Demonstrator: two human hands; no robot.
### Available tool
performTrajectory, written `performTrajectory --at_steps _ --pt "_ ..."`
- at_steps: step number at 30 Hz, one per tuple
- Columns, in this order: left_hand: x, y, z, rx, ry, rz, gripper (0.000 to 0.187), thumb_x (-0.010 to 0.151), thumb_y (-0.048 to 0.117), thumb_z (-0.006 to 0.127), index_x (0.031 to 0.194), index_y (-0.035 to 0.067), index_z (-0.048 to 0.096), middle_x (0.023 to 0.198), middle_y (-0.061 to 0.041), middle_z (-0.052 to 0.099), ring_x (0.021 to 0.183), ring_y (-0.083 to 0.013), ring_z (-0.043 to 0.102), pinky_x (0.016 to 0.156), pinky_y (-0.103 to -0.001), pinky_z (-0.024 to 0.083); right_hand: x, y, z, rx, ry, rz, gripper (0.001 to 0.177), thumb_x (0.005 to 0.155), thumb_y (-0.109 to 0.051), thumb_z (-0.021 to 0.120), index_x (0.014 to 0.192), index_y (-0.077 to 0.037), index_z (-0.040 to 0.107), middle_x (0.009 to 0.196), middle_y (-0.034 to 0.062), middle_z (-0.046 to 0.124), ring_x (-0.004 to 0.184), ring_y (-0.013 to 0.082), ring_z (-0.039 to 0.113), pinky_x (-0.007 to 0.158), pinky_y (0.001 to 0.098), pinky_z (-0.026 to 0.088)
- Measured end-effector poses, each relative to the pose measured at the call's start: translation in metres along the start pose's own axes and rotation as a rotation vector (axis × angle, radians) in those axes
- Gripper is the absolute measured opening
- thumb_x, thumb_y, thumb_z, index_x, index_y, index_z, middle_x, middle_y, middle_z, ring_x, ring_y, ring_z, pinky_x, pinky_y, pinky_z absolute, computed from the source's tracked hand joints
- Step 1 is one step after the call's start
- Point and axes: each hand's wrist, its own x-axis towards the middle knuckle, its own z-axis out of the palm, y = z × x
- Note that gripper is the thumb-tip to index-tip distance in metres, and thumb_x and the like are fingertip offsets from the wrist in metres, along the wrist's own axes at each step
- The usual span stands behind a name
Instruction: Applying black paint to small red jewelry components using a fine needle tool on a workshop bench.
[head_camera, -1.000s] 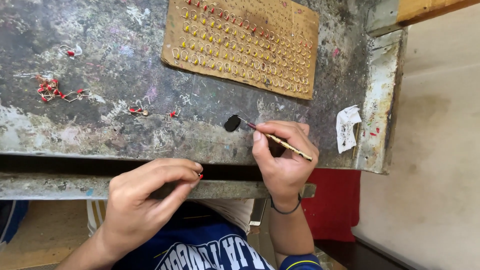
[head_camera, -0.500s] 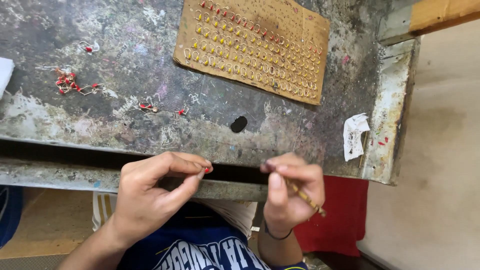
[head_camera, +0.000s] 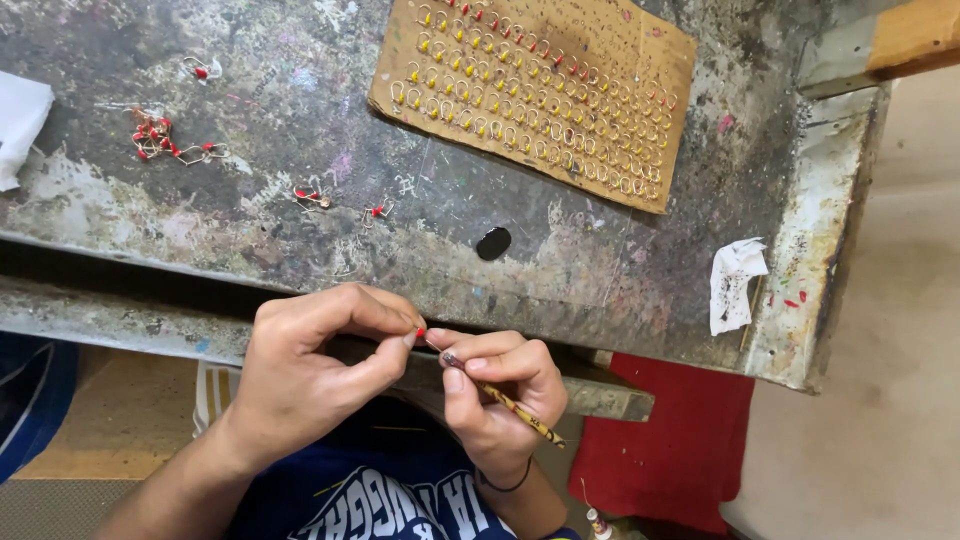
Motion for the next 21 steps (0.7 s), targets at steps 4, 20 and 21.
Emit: performTrajectory --at_steps 4,20,21 --pt "-0.0007 0.0002 0.0001 -0.029 0.0 -0.003 0.009 0.082 -0.005 0.07 0.079 0.003 0.066 0.083 -0.009 0.077 0.075 -0.014 0.076 0.073 -0.022 0.058 0.0008 0.0009 0.002 -0.015 0.012 -0.002 0.021 0.088 0.006 0.069 0.091 -0.007 0.054 0.087 0.0187 0.07 0.089 0.0386 0.078 0.085 0.0435 0.068" --pt "-0.0016 -0.0025 -0.0001 -0.036 -0.009 -0.018 0.01 0.079 -0.003 0.071 0.078 0.004 0.065 0.084 -0.01 0.078 0.075 -0.0143 0.076 0.073 -0.023 0.059 0.0023 0.0027 0.0011 -0.013 0.003 0.007 0.021 0.086 0.005 0.072 0.09 -0.008 0.056 0.087 0.0175 0.07 0.087 0.0382 0.079 0.085 0.0445 0.069" --pt "-0.0014 -0.0023 -0.0001 -0.037 -0.008 -0.014 0.01 0.079 -0.004 0.071 0.078 0.004 0.065 0.084 -0.01 0.078 0.075 -0.0145 0.077 0.073 -0.023 0.059 0.0026 0.0025 0.0014 -0.013 0.004 0.007 0.021 0.086 0.005 0.072 0.09 -0.008 0.056 0.087 0.0175 0.07 0.087 0.0383 0.079 0.084 0.0442 0.069"
